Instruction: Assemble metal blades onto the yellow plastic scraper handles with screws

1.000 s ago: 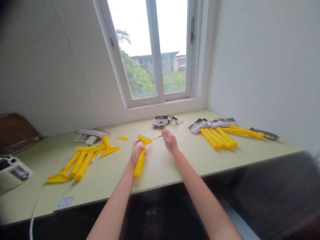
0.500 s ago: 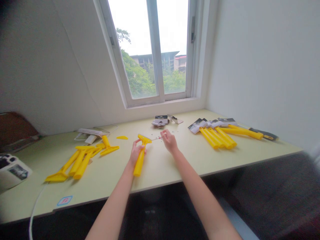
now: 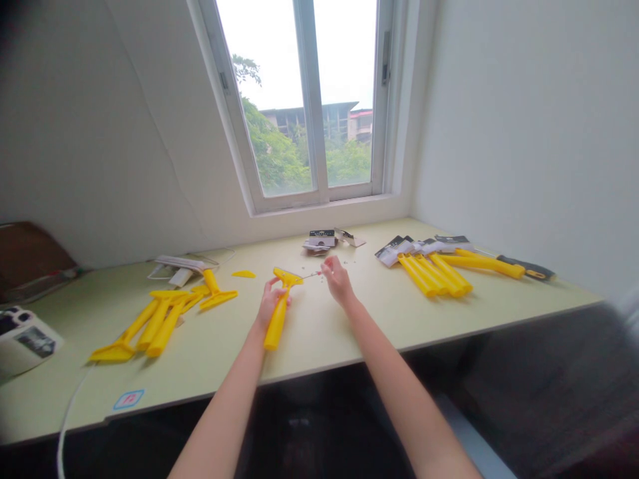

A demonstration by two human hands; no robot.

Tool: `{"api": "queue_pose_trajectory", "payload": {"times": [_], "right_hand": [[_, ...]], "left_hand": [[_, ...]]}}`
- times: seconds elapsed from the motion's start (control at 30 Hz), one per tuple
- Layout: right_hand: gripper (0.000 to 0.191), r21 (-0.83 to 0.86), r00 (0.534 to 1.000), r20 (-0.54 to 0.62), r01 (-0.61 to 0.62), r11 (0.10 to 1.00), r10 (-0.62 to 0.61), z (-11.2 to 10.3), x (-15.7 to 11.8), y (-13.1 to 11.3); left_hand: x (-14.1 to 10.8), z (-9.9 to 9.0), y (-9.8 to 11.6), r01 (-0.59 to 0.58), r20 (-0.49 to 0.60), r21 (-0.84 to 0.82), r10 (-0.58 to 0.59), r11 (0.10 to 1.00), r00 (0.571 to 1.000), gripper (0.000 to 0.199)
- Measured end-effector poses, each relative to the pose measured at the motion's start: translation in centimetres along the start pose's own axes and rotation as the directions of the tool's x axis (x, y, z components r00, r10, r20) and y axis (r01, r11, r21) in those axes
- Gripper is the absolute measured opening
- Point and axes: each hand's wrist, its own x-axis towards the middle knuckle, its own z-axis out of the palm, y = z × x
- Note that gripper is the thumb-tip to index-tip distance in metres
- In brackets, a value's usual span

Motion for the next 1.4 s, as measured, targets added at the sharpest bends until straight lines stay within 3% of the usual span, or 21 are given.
{"api": "queue_pose_trajectory", "payload": {"times": [0.13,0.37,0.6,0.87,1.07,1.4], "right_hand": [[0.012,0.029,0.999,0.003,0.033,0.999,-0.033,0.01,0.05,0.05],[0.02,-0.054,1.0,-0.026,0.012,0.998,-0.013,-0.16,-0.15,-0.18],[0.01,0.026,0.998,0.009,0.063,0.998,-0.064,-0.12,0.03,0.28],[0.024,-0.065,0.999,-0.033,0.018,0.998,-0.02,-0.23,-0.3,-0.2],[0.009,-0.028,0.994,-0.013,0.104,0.994,-0.104,-0.08,0.06,0.26],[0.017,-0.09,0.999,-0.037,0.035,0.995,-0.038,-0.15,-0.16,-0.07]], "left_hand": [[0.05,-0.09,0.02,0.011,0.011,-0.029,-0.011,1.0,1.0,0.05],[-0.05,-0.1,-0.05,0.009,0.048,-0.036,-0.007,0.999,0.999,0.048],[0.12,-0.06,0.07,0.018,0.028,-0.043,-0.017,0.999,0.999,0.049],[0.06,-0.08,-0.08,0.021,0.044,-0.036,-0.019,0.999,0.999,0.047],[0.1,-0.12,-0.11,0.023,0.032,-0.042,-0.021,0.999,0.999,0.049],[0.11,-0.2,-0.19,0.023,0.035,-0.019,-0.022,1.0,0.999,0.047]]}}
